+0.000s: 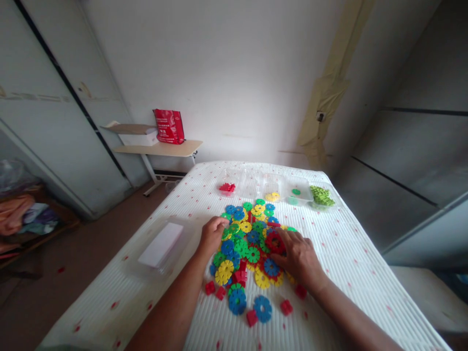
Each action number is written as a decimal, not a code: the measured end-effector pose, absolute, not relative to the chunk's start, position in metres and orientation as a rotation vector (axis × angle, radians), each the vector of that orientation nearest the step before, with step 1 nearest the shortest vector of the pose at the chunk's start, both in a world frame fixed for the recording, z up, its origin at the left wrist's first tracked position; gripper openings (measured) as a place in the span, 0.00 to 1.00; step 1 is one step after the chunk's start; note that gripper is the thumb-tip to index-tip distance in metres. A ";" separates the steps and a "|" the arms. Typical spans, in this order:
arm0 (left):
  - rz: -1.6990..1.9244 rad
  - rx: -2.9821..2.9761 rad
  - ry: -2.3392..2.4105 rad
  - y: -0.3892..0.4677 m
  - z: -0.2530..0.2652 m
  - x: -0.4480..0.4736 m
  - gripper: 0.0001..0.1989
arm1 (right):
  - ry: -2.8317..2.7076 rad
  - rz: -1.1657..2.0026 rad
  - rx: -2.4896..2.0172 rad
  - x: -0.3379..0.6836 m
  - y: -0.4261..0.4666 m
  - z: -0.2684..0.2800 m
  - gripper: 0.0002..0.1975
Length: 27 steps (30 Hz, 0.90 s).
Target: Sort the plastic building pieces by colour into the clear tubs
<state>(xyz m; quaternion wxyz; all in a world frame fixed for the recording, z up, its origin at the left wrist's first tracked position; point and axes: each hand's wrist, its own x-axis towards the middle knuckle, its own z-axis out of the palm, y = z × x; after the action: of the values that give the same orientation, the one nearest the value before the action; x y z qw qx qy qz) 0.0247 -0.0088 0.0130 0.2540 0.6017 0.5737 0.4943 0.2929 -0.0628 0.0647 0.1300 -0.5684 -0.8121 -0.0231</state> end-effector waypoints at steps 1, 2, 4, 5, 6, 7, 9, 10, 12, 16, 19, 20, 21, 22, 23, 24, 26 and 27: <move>1.344 1.631 1.559 -0.009 0.014 0.025 0.09 | -2.361 -0.044 -1.647 0.293 -0.063 0.066 0.27; 1.345 1.628 1.559 -0.009 0.014 0.025 0.09 | -2.366 -0.011 -1.639 0.293 -0.062 0.068 0.27; 1.345 1.627 1.560 -0.009 0.014 0.025 0.09 | -2.379 0.069 -1.612 0.294 -0.060 0.072 0.28; 1.343 1.629 1.561 -0.009 0.014 0.025 0.09 | -2.386 0.103 -1.594 0.295 -0.058 0.073 0.29; 1.340 1.633 1.562 -0.009 0.014 0.025 0.09 | -2.396 0.130 -1.573 0.297 -0.056 0.073 0.29; 1.337 1.635 1.565 -0.009 0.013 0.025 0.09 | -2.407 0.151 -1.551 0.298 -0.054 0.073 0.30; 1.330 1.640 1.567 -0.009 0.013 0.025 0.09 | -2.425 0.185 -1.509 0.301 -0.050 0.072 0.31; 1.331 1.639 1.568 -0.008 0.012 0.025 0.09 | -2.433 0.203 -1.488 0.302 -0.048 0.071 0.31; 1.340 1.637 1.566 -0.008 0.013 0.025 0.09 | -2.436 0.235 -1.452 0.303 -0.046 0.069 0.32; 1.345 1.640 1.566 -0.009 0.014 0.026 0.09 | -2.427 0.279 -1.377 0.303 -0.044 0.066 0.35; 1.342 1.649 1.567 -0.009 0.014 0.025 0.09 | -2.431 0.281 -1.321 0.303 -0.044 0.067 0.36; 1.345 1.653 1.568 -0.009 0.014 0.025 0.09 | -2.441 0.275 -1.304 0.303 -0.044 0.067 0.36; 1.346 1.657 1.567 -0.009 0.014 0.025 0.09 | -2.458 0.271 -1.287 0.303 -0.044 0.068 0.36; 1.347 1.660 1.568 -0.009 0.014 0.025 0.09 | -2.482 0.270 -1.269 0.304 -0.043 0.069 0.36; 1.347 1.661 1.569 -0.009 0.014 0.025 0.09 | -2.509 0.273 -1.256 0.304 -0.043 0.070 0.36; 1.345 1.661 1.571 -0.009 0.014 0.025 0.10 | -2.537 0.279 -1.247 0.305 -0.042 0.072 0.37; 1.343 1.659 1.574 -0.009 0.014 0.025 0.09 | -2.583 0.296 -1.247 0.306 -0.041 0.076 0.38; 1.344 1.657 1.574 -0.009 0.013 0.025 0.09 | -2.599 0.305 -1.255 0.306 -0.041 0.079 0.38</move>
<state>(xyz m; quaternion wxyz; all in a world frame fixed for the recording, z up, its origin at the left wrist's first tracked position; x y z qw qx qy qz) 0.0254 -0.0090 0.0134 0.2429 0.6064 0.5758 0.4917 0.3064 -0.0406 0.0785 0.1191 -0.4294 -0.8892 0.1042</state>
